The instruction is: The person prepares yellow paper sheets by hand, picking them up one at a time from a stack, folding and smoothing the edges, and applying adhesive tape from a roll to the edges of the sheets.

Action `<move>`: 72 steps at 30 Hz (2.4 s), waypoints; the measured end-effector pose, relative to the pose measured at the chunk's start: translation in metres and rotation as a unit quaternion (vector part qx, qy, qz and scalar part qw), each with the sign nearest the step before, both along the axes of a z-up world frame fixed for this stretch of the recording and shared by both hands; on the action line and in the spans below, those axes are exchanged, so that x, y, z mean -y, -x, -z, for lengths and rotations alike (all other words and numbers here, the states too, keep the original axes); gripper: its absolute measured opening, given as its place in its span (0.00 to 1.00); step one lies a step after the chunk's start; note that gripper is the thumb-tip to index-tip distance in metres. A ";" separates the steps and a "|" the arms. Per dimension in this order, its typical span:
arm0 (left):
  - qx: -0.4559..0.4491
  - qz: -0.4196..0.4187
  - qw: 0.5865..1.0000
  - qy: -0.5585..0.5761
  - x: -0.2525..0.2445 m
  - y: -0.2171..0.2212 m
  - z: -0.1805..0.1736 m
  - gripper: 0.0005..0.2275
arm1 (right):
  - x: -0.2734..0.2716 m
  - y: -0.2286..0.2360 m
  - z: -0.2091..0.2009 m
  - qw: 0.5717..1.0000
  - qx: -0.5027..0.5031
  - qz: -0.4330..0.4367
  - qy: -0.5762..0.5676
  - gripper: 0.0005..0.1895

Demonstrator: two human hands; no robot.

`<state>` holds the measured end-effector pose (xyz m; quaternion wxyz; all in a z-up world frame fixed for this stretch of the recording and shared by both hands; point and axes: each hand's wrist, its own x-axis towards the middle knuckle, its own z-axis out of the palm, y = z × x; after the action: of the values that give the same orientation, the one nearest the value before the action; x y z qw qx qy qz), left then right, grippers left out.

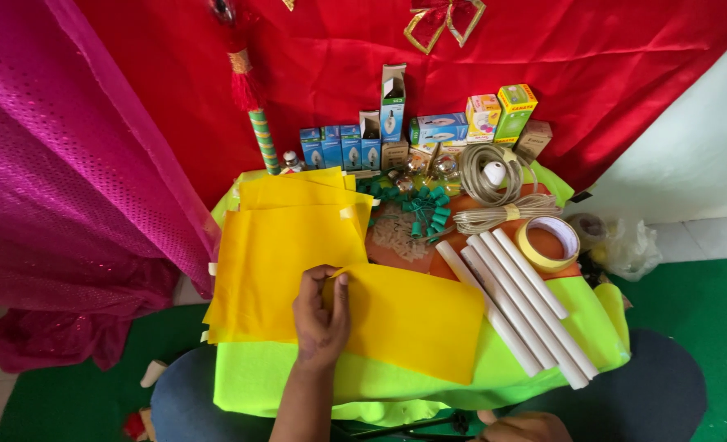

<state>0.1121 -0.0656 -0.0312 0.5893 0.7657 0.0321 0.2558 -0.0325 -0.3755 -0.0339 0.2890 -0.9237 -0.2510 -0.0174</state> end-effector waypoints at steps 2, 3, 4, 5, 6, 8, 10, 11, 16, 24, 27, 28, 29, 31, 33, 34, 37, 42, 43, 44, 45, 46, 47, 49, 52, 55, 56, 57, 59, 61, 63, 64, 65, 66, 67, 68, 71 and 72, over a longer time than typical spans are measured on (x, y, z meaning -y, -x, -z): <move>0.033 0.000 0.999 0.005 0.001 -0.001 0.001 0.07 | -0.006 -0.006 -0.020 0.997 0.065 0.007 -0.043 0.15; 0.034 -0.003 0.999 0.006 0.001 -0.001 0.002 0.06 | -0.003 -0.009 -0.020 0.994 0.091 0.031 -0.058 0.05; 0.036 -0.008 0.999 0.006 0.001 -0.001 0.003 0.06 | 0.000 -0.012 -0.019 0.989 0.118 0.054 -0.074 0.07; 0.035 -0.009 0.999 0.007 0.002 -0.001 0.003 0.06 | -0.014 -0.019 -0.041 0.989 0.118 0.052 -0.072 0.07; 0.026 -0.020 0.999 0.002 0.001 -0.001 0.003 0.07 | -0.028 -0.025 -0.062 0.979 0.134 0.102 -0.113 0.03; 0.017 -0.032 0.999 -0.003 0.001 0.001 0.000 0.08 | -0.037 -0.043 -0.081 0.965 0.149 0.151 -0.153 0.06; 0.050 -0.005 0.999 0.012 0.001 0.004 -0.009 0.10 | -0.026 -0.067 -0.078 0.973 0.192 0.130 0.005 0.13; 0.050 -0.006 0.999 0.011 0.002 0.006 -0.014 0.10 | -0.031 -0.082 -0.085 0.973 0.193 0.130 0.005 0.13; 0.130 0.104 0.978 0.126 0.000 0.013 -0.025 0.08 | -0.051 -0.139 -0.093 0.991 0.125 0.012 -0.036 0.29; -0.056 0.070 0.981 0.171 -0.033 0.016 -0.030 0.12 | -0.047 -0.156 -0.106 0.956 -0.153 0.158 -0.196 0.21; -0.126 0.034 0.991 -0.039 -0.040 0.018 -0.026 0.15 | -0.046 -0.156 -0.098 0.967 -0.129 0.188 -0.116 0.20; -0.124 0.026 0.980 -0.151 -0.040 0.017 -0.023 0.16 | -0.044 -0.155 -0.094 0.974 -0.093 0.194 -0.071 0.18; -0.126 0.029 0.980 -0.149 -0.040 0.015 -0.013 0.16 | -0.039 -0.157 -0.093 0.974 -0.094 0.197 -0.068 0.18; -0.179 0.005 0.940 -0.290 -0.040 0.011 0.007 0.20 | -0.028 -0.160 -0.089 0.975 -0.050 0.178 -0.122 0.16; -0.153 -0.005 0.940 -0.305 -0.038 0.011 0.012 0.21 | -0.014 -0.166 -0.104 0.975 -0.013 0.198 -0.104 0.14; -0.124 -0.017 0.939 -0.321 -0.038 0.010 0.014 0.22 | -0.007 -0.169 -0.112 0.972 0.028 0.216 -0.087 0.12; -0.084 -0.024 0.936 -0.340 -0.038 0.011 0.017 0.23 | 0.025 -0.182 -0.132 0.969 0.021 0.248 -0.008 0.08; 0.020 -0.013 0.932 -0.363 -0.036 0.009 0.007 0.23 | 0.057 -0.187 -0.100 0.935 0.004 0.341 0.096 0.12; 0.041 -0.022 0.929 -0.367 -0.035 0.010 0.004 0.23 | 0.060 -0.186 -0.090 0.927 0.010 0.355 0.120 0.16; 0.040 -0.019 0.929 -0.369 -0.034 0.011 -0.002 0.23 | 0.061 -0.186 -0.083 0.926 0.007 0.357 0.120 0.16; 0.046 -0.018 0.932 -0.359 -0.032 0.012 -0.008 0.23 | 0.062 -0.185 -0.075 0.941 0.022 0.324 0.093 0.16; 0.054 -0.016 0.936 -0.347 -0.030 0.012 -0.015 0.23 | 0.064 -0.184 -0.069 0.953 0.040 0.292 0.066 0.17; 0.056 -0.012 0.936 -0.348 -0.029 0.011 -0.014 0.23 | 0.065 -0.183 -0.070 0.952 0.039 0.296 0.065 0.17; 0.062 -0.035 0.936 -0.345 -0.029 0.012 -0.013 0.28 | 0.065 -0.180 -0.073 0.956 0.091 0.268 0.074 0.11; 0.066 -0.037 0.934 -0.349 -0.029 0.012 -0.012 0.28 | 0.064 -0.167 -0.094 0.964 0.126 0.233 0.026 0.10; 0.106 -0.019 0.940 -0.323 -0.029 0.012 -0.016 0.28 | 0.046 -0.145 -0.129 0.967 0.101 0.216 -0.086 0.08; 0.107 -0.021 0.940 -0.323 -0.024 0.014 -0.028 0.28 | 0.043 -0.143 -0.121 0.968 0.102 0.214 -0.087 0.08; 0.124 -0.005 0.949 -0.290 -0.020 0.017 -0.040 0.21 | 0.040 -0.140 -0.113 0.959 0.061 0.227 -0.159 0.09; 0.145 0.008 0.955 -0.258 -0.007 0.017 -0.063 0.14 | 0.026 -0.139 -0.092 0.943 0.022 0.236 -0.233 0.10; 0.085 0.126 0.984 -0.098 0.010 0.020 -0.085 0.08 | 0.003 -0.139 -0.065 0.877 -0.101 0.185 -0.432 0.17; 0.093 0.226 0.968 -0.058 0.024 0.015 -0.115 0.10 | -0.031 -0.138 -0.063 0.864 -0.135 0.151 -0.461 0.16; 0.103 0.333 0.937 -0.015 0.031 0.012 -0.129 0.11 | -0.047 -0.138 -0.062 0.847 -0.164 0.127 -0.489 0.16; 0.104 0.322 0.941 -0.015 0.033 0.011 -0.117 0.11 | -0.057 -0.137 -0.064 0.849 -0.168 0.117 -0.486 0.16; 0.105 0.314 0.943 -0.003 0.037 0.008 -0.104 0.11 | -0.067 -0.137 -0.066 0.866 -0.163 0.105 -0.461 0.20; 0.107 0.306 0.946 0.009 0.040 0.004 -0.092 0.12 | -0.075 -0.137 -0.067 0.882 -0.157 0.093 -0.434 0.23; 0.109 0.301 0.947 0.010 0.040 0.006 -0.086 0.12 | -0.082 -0.136 -0.069 0.884 -0.158 0.089 -0.432 0.23; 0.104 0.273 0.956 0.041 0.042 0.009 -0.069 0.09 | -0.093 -0.134 -0.066 0.879 -0.144 0.095 -0.445 0.20; 0.110 0.262 0.958 0.046 0.041 0.011 -0.066 0.09 | -0.094 -0.135 -0.061 0.907 -0.082 0.095 -0.402 0.17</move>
<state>0.1015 -0.1069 0.0345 0.6700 0.6865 -0.2233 0.1731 0.1020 -0.2818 0.0272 0.6527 -0.7466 -0.1091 -0.0687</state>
